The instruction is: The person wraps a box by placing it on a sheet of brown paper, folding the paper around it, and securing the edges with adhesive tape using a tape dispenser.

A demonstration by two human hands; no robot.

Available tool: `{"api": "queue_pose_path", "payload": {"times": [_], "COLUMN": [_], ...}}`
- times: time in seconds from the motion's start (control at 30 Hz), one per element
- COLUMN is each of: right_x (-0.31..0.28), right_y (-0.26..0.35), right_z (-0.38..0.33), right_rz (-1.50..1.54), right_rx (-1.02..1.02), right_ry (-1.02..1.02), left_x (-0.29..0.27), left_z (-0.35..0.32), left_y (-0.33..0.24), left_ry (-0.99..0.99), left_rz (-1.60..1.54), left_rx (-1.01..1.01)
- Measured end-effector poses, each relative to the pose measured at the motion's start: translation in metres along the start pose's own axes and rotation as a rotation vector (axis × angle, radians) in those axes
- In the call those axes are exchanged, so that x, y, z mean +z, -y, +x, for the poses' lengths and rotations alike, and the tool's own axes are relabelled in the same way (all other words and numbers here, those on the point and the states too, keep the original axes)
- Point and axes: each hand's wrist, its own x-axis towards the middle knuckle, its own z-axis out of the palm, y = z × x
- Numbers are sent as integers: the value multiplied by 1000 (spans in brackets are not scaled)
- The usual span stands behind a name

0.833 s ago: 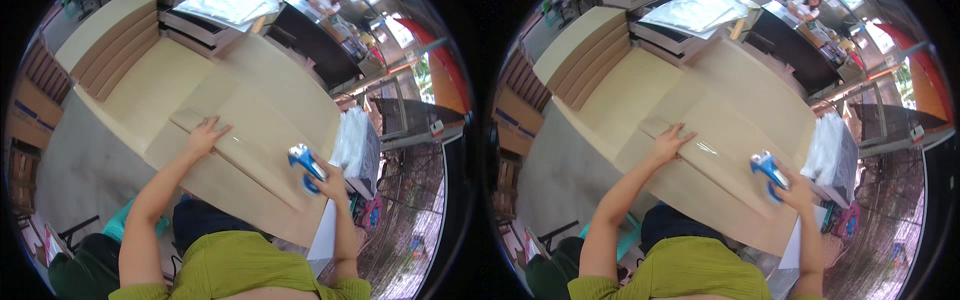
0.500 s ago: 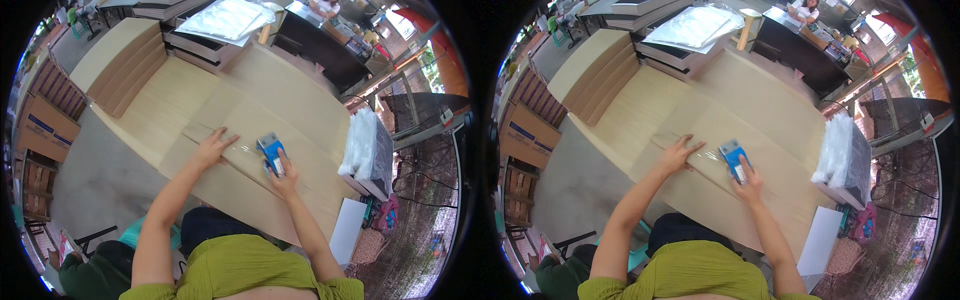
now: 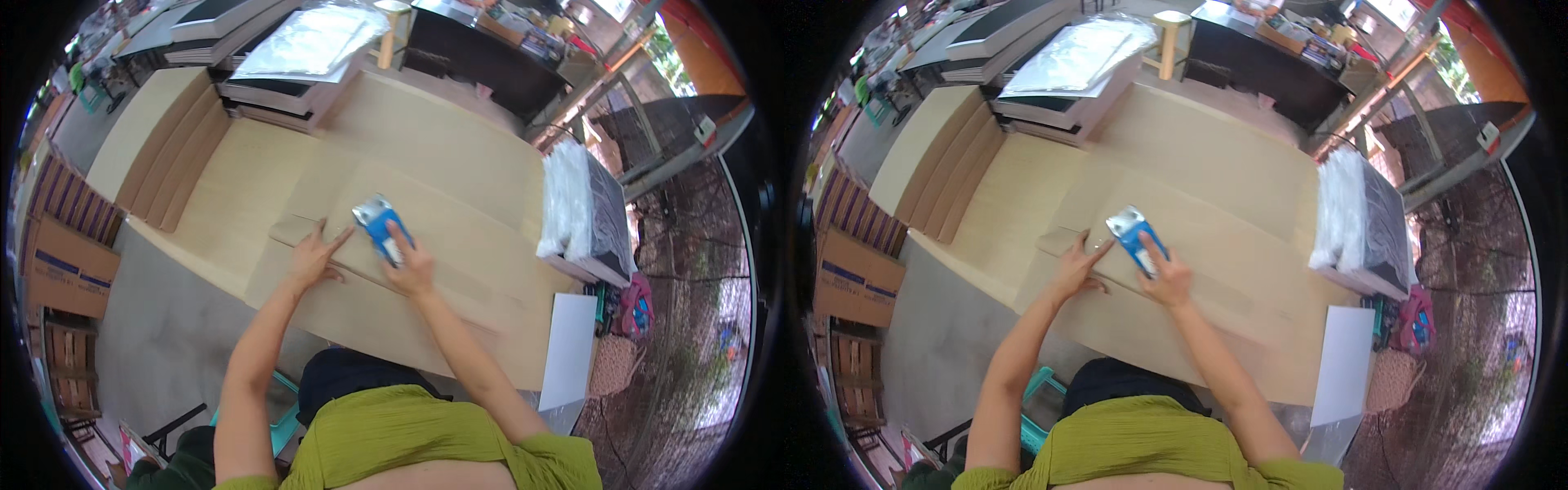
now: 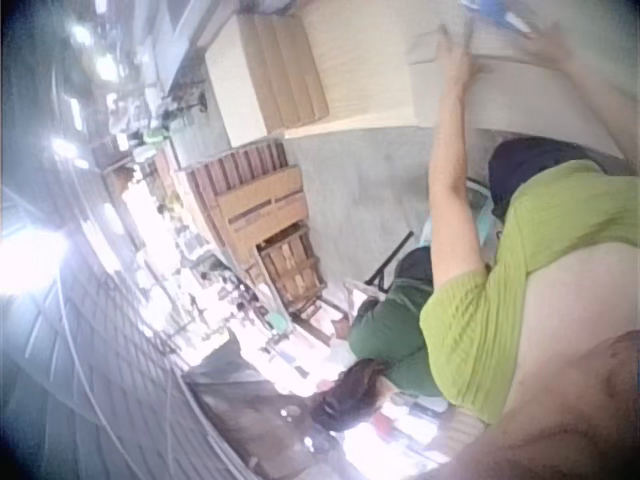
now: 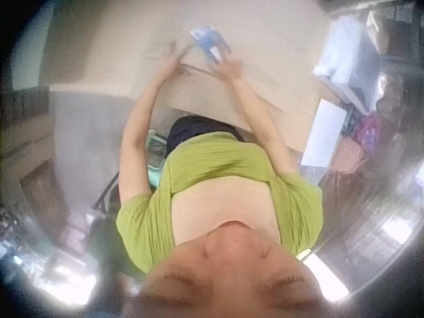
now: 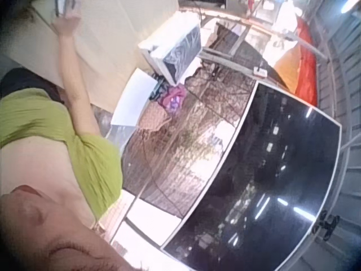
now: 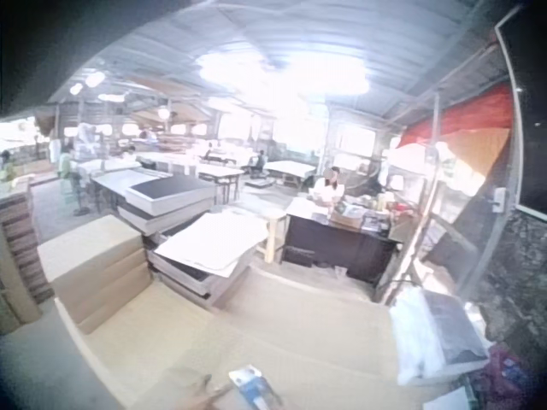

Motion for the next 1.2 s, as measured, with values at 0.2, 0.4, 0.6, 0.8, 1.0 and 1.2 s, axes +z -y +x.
{"api": "queue_pose_path", "payload": {"times": [0.2,0.4,0.6,0.8,1.0,1.2], "right_x": [-128,-206,-261,-174,-30,-17], "right_y": [-70,-118,-159,-77,46,-1], "right_z": [-79,-127,-257,-279,-131,-94], "right_rz": [-169,-650,-1169,-502,1413,1091], "right_rx": [222,516,894,858,1607,1394], "right_ry": [-235,-196,-8,-319,-398,-490], "left_x": [-17,-29,-37,-38,0,12], "left_z": [-3,-1,21,117,242,253], "left_y": [-11,-12,11,3,-35,-17], "left_ry": [46,91,-60,-206,219,417], "left_rz": [71,111,225,88,14,60], "left_rx": [34,38,29,115,226,158]}}
